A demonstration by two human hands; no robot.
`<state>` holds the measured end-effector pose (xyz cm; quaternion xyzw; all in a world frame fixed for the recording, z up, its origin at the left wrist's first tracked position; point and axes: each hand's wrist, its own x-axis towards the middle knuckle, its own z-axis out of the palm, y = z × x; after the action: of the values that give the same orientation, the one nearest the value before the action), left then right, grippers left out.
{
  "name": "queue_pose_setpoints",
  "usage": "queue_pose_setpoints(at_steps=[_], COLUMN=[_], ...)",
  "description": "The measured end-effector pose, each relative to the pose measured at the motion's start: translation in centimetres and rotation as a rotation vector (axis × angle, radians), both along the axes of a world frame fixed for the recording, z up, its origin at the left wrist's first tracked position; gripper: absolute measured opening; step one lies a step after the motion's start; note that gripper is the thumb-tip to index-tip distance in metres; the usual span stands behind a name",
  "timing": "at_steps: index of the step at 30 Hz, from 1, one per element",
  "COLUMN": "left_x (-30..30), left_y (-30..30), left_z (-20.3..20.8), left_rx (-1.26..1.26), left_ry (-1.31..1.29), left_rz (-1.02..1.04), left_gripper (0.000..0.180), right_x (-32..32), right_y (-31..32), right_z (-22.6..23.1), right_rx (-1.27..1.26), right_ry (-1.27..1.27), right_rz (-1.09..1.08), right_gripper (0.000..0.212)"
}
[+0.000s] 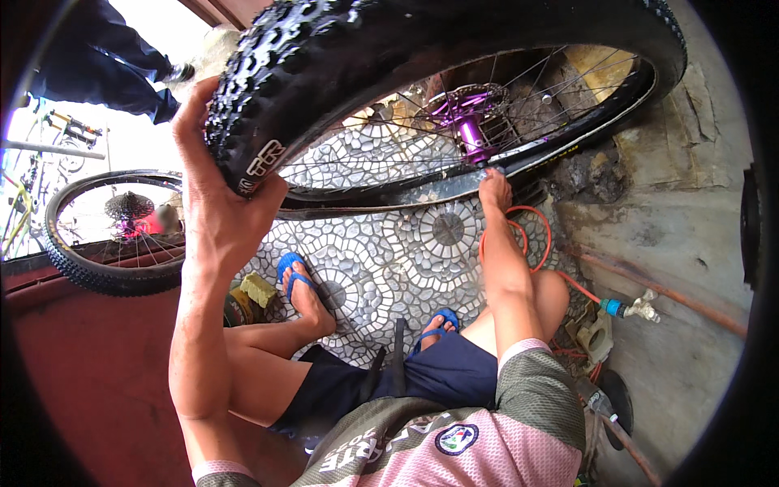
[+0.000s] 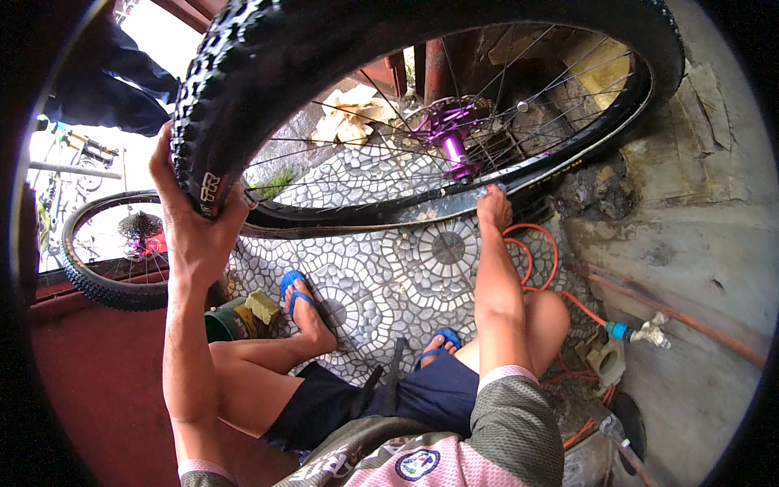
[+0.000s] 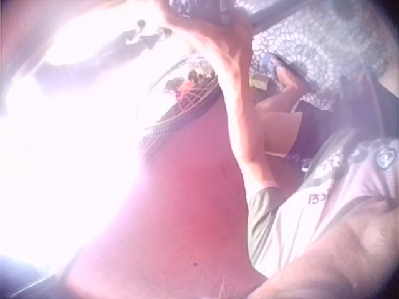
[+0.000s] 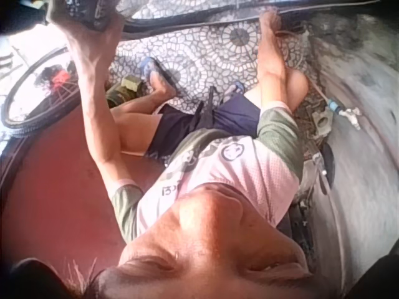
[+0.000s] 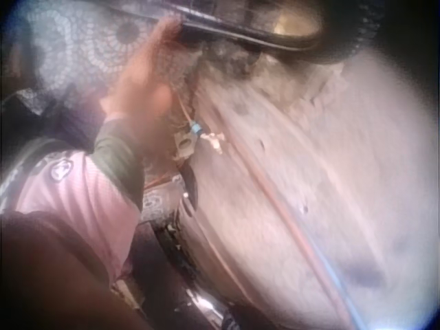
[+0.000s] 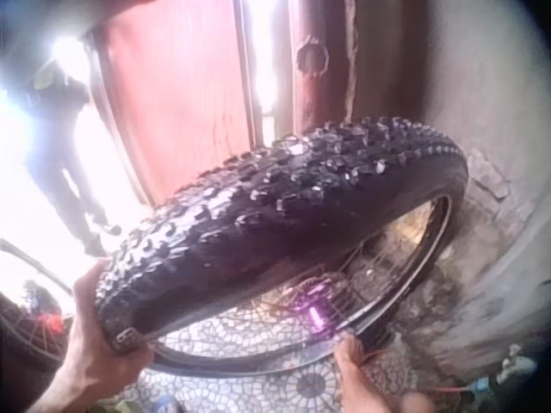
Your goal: The person sits on the floor and installs a knobby bicycle tire onto a wheel rim by hand, pressing the tire bead into the rim and rotating the wheel to seat it evenly. The person works on one wheel at a time, using both hands to push the tire bead over the rim edge.
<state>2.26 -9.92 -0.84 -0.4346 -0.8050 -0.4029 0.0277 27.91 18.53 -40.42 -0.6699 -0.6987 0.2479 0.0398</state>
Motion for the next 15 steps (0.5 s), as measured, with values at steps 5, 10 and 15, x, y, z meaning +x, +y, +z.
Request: queue_pose_setpoints(at_steps=[5,10,15], left_x=[0.3,-0.5,0.3], left_y=[1.0,1.4,1.9], left_z=[-0.2,0.7,0.4], left_rx=[-0.012,-0.020,-0.013], left_ry=[0.060,0.069,0.007], left_rz=[-0.029,-0.073,-0.019], left_gripper=[0.094,0.090,0.092], right_x=[-5.1,-2.7,0.2], right_y=[-9.2,-5.9,-0.6], right_z=[-3.0,-1.3,-1.7], right_rx=[-0.186,-0.187,0.089], right_ry=[0.033,0.008,0.123], right_rz=[-0.089,0.090,-0.123], right_gripper=[0.030,0.026,0.026])
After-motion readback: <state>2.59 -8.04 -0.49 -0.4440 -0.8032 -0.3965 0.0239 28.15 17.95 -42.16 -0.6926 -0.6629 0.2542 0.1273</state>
